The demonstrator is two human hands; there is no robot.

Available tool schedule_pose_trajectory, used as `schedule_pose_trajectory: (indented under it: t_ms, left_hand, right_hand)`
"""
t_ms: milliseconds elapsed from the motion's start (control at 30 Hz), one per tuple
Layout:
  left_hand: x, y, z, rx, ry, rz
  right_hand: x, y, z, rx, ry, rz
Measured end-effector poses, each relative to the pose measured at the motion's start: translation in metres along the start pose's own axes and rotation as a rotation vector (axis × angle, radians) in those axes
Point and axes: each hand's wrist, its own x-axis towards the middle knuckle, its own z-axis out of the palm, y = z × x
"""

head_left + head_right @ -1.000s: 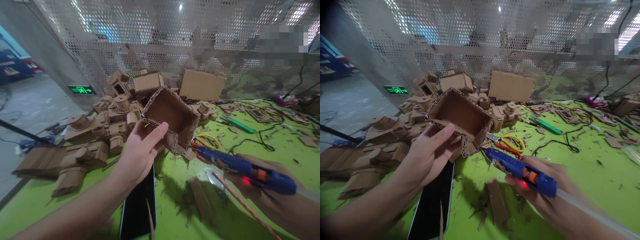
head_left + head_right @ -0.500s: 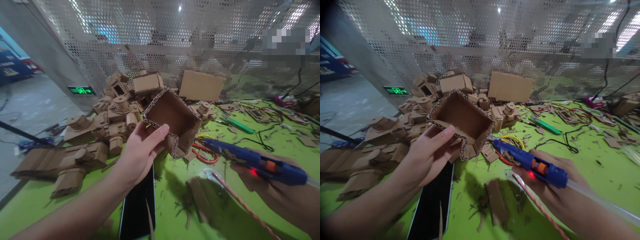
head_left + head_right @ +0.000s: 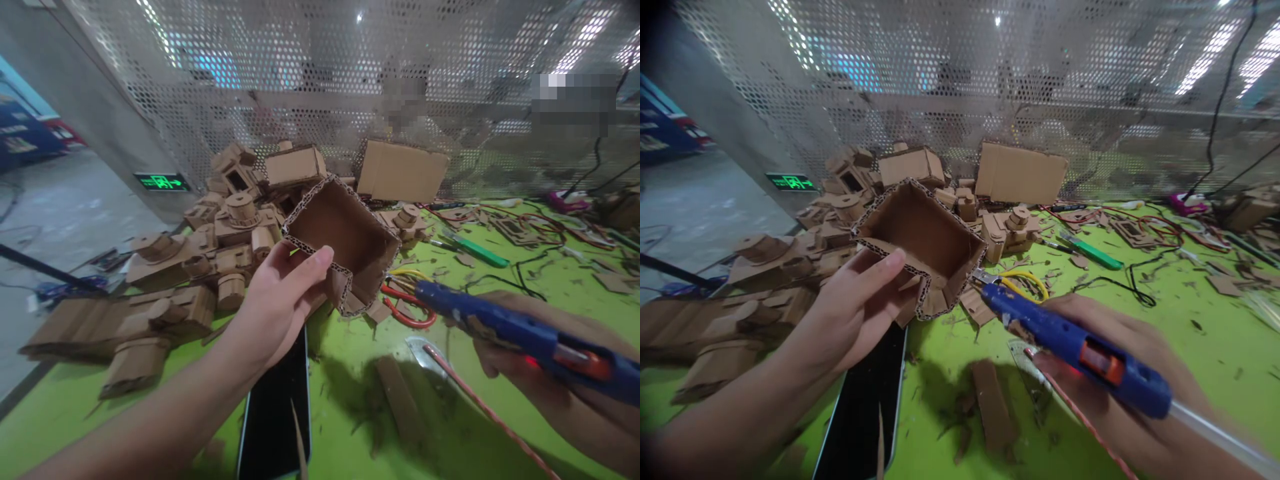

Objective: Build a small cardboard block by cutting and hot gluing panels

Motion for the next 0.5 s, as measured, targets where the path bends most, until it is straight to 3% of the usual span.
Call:
schedule_pose_trajectory:
  t_ms: [100,300,500]
  left_hand:
    - [0.0014,-0.0006,-0.0004,-0.002,0.011,0.000]
    - [0.0021,-0.0007,-0.0011,-0.010,0.014,-0.006]
    - [0.0004,-0.0008,0.0004,0.025,0.012,-0.001]
  right_hand:
    - [-0.0034,-0.0021,0.0023,-0.057,-0.062,-0.098]
    - [-0.0017,-0.0043,0.0050,0.011,-0.191,-0.067]
    - [0.0009,-0.0065,0.0093,-0.006,-0.094,-0.076]
